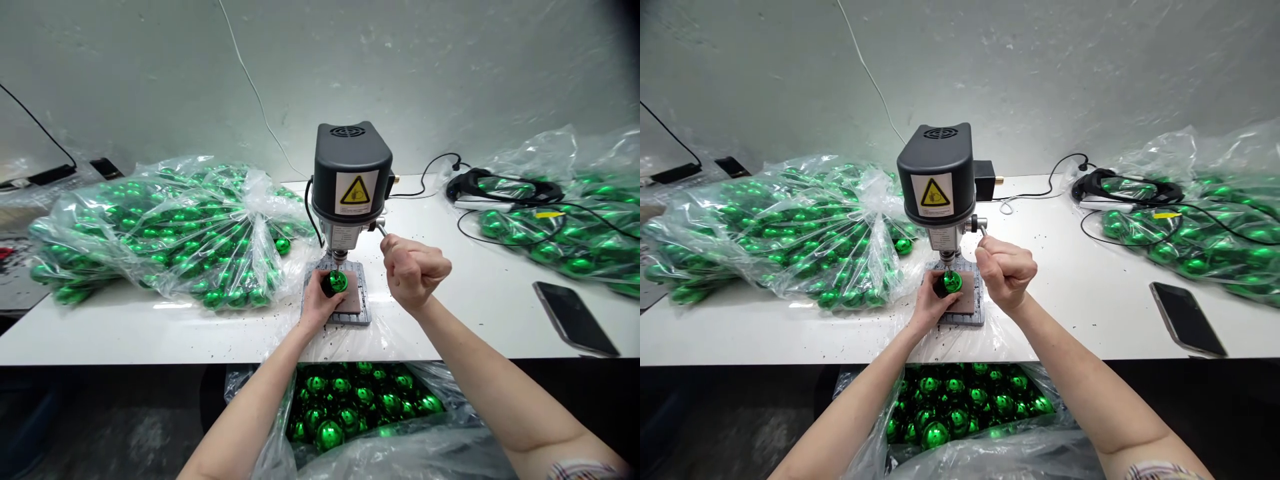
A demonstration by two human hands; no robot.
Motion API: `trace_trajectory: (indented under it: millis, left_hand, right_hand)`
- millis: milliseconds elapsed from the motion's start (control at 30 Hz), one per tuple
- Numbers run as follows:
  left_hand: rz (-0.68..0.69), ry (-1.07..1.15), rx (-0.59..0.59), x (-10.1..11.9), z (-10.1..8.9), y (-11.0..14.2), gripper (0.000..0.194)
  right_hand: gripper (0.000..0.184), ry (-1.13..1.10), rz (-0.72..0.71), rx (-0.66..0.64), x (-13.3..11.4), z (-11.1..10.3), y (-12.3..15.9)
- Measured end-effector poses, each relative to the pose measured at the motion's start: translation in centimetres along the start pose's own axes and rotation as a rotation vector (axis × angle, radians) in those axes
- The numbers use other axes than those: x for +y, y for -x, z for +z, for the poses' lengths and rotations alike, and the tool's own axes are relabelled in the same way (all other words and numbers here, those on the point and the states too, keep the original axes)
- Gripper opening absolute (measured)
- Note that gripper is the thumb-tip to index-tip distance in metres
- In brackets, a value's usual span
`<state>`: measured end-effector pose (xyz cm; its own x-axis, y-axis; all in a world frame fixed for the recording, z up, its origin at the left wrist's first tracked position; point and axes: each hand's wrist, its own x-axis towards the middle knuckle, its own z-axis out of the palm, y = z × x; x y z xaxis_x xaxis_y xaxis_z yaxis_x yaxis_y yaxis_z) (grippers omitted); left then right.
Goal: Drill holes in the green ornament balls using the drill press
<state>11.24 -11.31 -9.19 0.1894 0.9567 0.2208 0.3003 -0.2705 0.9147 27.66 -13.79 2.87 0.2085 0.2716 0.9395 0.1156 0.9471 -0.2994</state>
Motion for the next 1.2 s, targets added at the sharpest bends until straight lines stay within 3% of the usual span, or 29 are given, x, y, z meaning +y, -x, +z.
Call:
trace_trajectory:
  millis: [100, 167, 267, 367, 433, 500, 567, 600, 633, 767, 800, 900, 1033, 1100, 1200]
  left_hand:
    - [-0.006, 0.017, -0.012, 0.0, 0.0, -0.1, 0.053]
    - [-0.024, 0.021, -0.015, 0.2, 0.1, -0.3, 0.053]
    - [-0.051, -0.025, 0.016, 1.2, -0.2, -0.2, 0.050]
    - [-0.071, -0.186, 0.060, 3.0, -1.7, 1.3, 0.046]
    - [-0.040, -0.301, -0.045, 4.3, -3.4, 3.0, 0.050]
    - [0.031, -0.345, -0.268, 5.4, -5.4, 4.2, 0.054]
    - [0.080, -0.330, -0.437, 5.9, -7.1, 3.8, 0.046]
    - [0.078, -0.338, -0.439, 5.8, -7.7, 2.9, 0.037]
    - [0.066, -0.370, -0.388, 5.6, -8.2, 1.4, 0.030]
    - [-0.034, -0.762, 0.000, 3.3, -8.5, -7.0, 0.014]
    - [-0.055, -0.797, 0.034, 2.5, -8.4, -9.0, 0.008]
    - [-0.099, -0.832, 0.054, 0.5, -8.1, -12.9, 0.027]
    - [-0.108, -0.837, 0.039, -0.3, -8.6, -13.6, 0.044]
    - [-0.109, -0.775, 0.027, 0.2, -9.3, -12.5, 0.048]
    - [-0.072, -0.501, -0.009, 1.8, -10.2, -9.4, 0.054]
  right_hand:
    - [0.050, 0.015, 0.005, -0.024, -0.3, 0.2, -0.3]
    - [0.053, -0.026, 0.066, 0.051, -0.9, 0.7, -1.8]
    - [0.056, -0.097, 0.292, 0.213, -1.7, 1.7, -5.5]
    - [0.058, -0.087, 0.577, 0.270, -1.9, 2.4, -8.9]
    - [0.058, -0.094, 0.649, 0.258, -1.7, 2.5, -10.1]
    - [0.056, -0.102, 0.665, 0.259, -1.4, 2.5, -10.4]
    - [0.055, -0.106, 0.665, 0.284, -1.2, 2.5, -10.2]
    - [0.055, -0.107, 0.660, 0.297, -1.2, 2.5, -10.0]
    - [0.055, -0.109, 0.653, 0.304, -1.2, 2.5, -9.9]
    - [0.053, -0.110, 0.634, 0.304, -1.2, 2.5, -9.6]
    - [0.053, -0.109, 0.637, 0.300, -1.2, 2.5, -9.6]
    - [0.054, -0.094, 0.629, 0.281, -1.2, 2.4, -9.6]
    - [0.053, -0.099, 0.614, 0.287, -1.2, 2.5, -9.7]
    - [0.053, -0.111, 0.625, 0.318, -1.2, 2.6, -9.7]
    - [0.053, -0.106, 0.627, 0.323, -1.1, 2.6, -9.6]
